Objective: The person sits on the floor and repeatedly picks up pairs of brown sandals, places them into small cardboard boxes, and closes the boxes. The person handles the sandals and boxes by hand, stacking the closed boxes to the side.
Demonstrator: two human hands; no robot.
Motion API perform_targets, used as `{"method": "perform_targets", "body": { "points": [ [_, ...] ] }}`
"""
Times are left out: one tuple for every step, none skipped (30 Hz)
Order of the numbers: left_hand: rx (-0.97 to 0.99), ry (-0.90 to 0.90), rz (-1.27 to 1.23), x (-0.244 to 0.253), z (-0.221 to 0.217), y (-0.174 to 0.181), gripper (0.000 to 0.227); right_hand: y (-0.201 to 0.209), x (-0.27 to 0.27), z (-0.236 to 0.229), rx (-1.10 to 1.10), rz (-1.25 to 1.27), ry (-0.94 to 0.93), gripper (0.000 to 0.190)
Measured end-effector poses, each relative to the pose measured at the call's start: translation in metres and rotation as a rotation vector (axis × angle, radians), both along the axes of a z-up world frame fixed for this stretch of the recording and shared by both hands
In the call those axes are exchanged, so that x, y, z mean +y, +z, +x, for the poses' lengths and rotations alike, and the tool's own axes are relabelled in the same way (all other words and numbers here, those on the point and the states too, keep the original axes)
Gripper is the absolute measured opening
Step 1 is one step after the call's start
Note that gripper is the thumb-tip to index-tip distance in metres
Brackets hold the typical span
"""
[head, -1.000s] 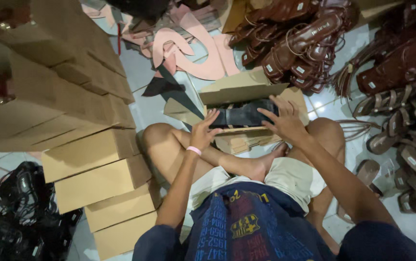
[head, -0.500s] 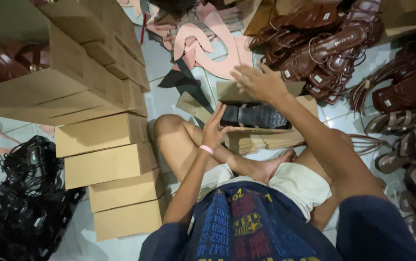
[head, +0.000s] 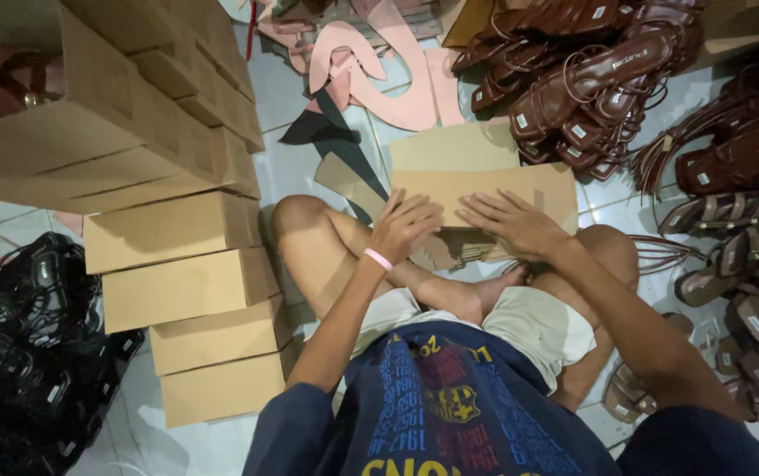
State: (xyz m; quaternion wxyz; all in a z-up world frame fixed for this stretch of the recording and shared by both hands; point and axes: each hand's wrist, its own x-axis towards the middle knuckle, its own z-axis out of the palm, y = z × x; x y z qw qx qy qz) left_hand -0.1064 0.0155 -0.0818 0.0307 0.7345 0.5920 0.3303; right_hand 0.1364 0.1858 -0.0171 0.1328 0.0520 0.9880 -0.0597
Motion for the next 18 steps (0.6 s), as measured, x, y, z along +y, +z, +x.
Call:
{"method": "perform_targets", "body": {
  "points": [
    [0.048,-0.003,0.009,0.005,-0.001,-0.001,0.032,0.0,0.002,-0.002,-0.003,0.024,-0.004,0.093],
    [0.094,-0.005,0.015,0.007,0.001,-0.003,0.034,-0.001,0.002,-0.001,0.015,-0.028,-0.021,0.093],
    [0.077,0.004,0.031,0.008,0.003,-0.006,0.032,-0.002,0.001,0.001,0.034,-0.079,-0.038,0.093],
    [0.063,0.015,0.042,0.005,0.003,-0.008,0.031,-0.004,-0.002,0.003,0.055,-0.135,-0.052,0.092],
    [0.049,0.026,0.054,0.001,0.004,-0.011,0.029,-0.007,-0.005,0.006,0.071,-0.103,-0.044,0.091],
    [0.016,0.005,0.063,-0.001,0.004,-0.014,0.032,-0.009,-0.007,0.009,0.089,-0.069,-0.035,0.089],
    [-0.016,-0.017,0.072,-0.005,0.005,-0.017,0.036,-0.013,-0.008,0.013,0.107,-0.035,-0.026,0.087],
    [-0.049,-0.036,0.083,-0.007,0.005,-0.021,0.041,-0.016,-0.007,0.015,0.196,-0.066,-0.019,0.083],
    [-0.007,-0.039,0.077,-0.008,0.004,-0.026,0.043,-0.021,-0.004,0.016,0.286,-0.097,-0.012,0.078],
    [0.037,-0.035,0.069,-0.009,0.004,-0.031,0.045,-0.026,-0.001,0.016,0.377,-0.13,0.0,0.075],
    [0.08,-0.031,0.061,-0.01,0.003,-0.038,0.049,-0.031,-0.004,0.02,0.361,-0.039,-0.014,0.075],
    [0.06,-0.032,0.061,-0.011,0.003,-0.045,0.049,-0.037,-0.008,0.024,0.347,0.049,-0.018,0.075],
    [0.039,-0.032,0.061,-0.011,0.003,-0.054,0.049,-0.042,-0.009,0.026,0.334,0.137,-0.023,0.075],
    [0.02,-0.018,0.06,-0.014,0.005,-0.062,0.048,-0.046,-0.012,0.028,0.321,0.157,-0.026,0.074],
    [0.015,-0.053,0.039,-0.017,0.008,-0.071,0.051,-0.049,-0.016,0.033,0.309,0.177,-0.029,0.074],
    [0.016,-0.079,0.023,-0.018,0.008,-0.079,0.054,-0.052,-0.017,0.031,0.305,0.201,-0.023,0.073],
    [0.017,-0.105,0.006,-0.018,0.009,-0.085,0.057,-0.053,-0.02,0.034,0.357,0.187,-0.022,0.07],
    [0.018,-0.072,-0.047,-0.014,0.007,-0.091,0.06,-0.054,-0.017,0.031,0.417,0.179,-0.013,0.067]
  ]
}}
